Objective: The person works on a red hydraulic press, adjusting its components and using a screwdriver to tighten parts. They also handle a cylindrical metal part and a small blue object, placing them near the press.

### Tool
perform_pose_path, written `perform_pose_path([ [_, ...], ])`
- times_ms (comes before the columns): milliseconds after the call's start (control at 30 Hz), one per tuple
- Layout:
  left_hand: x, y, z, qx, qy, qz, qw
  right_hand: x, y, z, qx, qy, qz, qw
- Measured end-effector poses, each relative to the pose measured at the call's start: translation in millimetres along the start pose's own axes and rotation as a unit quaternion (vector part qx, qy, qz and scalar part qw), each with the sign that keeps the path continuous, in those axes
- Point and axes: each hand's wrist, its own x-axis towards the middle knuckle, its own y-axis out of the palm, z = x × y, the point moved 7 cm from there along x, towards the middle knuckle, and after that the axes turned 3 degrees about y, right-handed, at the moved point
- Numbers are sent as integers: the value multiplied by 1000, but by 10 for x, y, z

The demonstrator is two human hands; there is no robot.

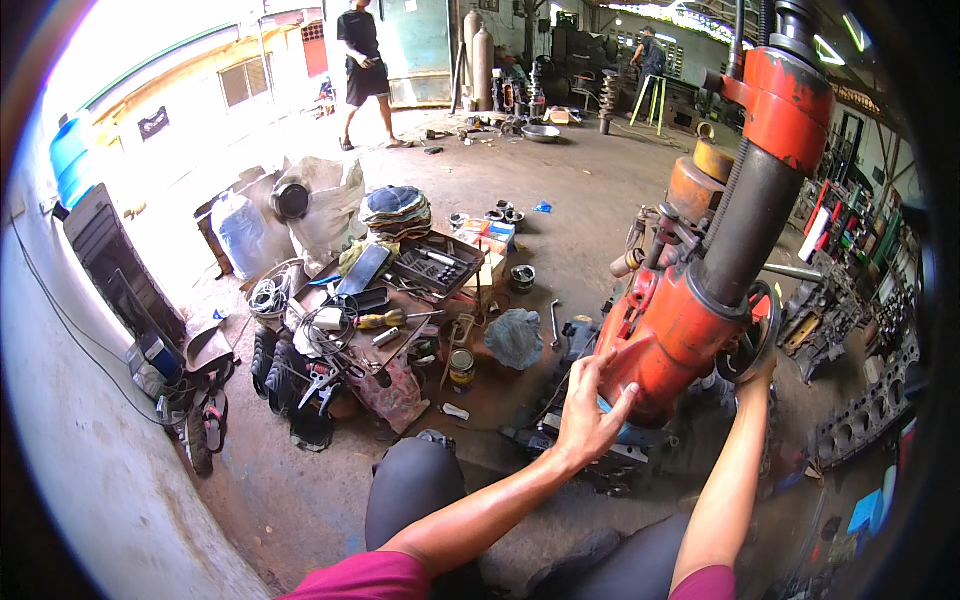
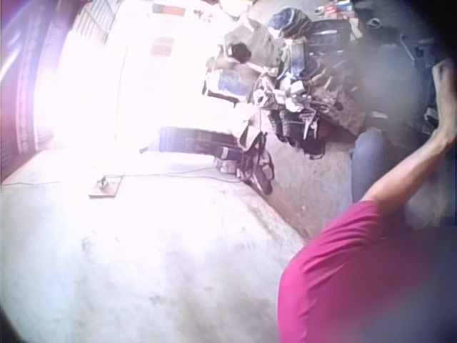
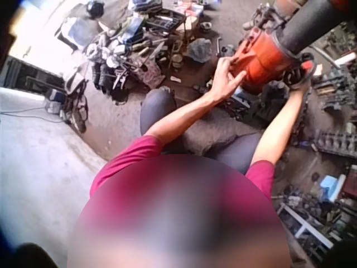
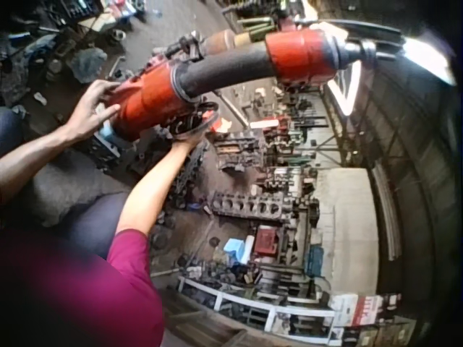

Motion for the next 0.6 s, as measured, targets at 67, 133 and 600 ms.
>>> perform_pose_path([
  [67,-22,20,13,0,-12,-2,1000,13,-7,9,-6,-15,12,1000],
  [133,-42,29,-6,8,2,-10,1000,13,-8,7,12,-12,5,1000],
  [600,-88,37,47,31,-7,-42,999,-108,19,46,50,23,-19,998],
])
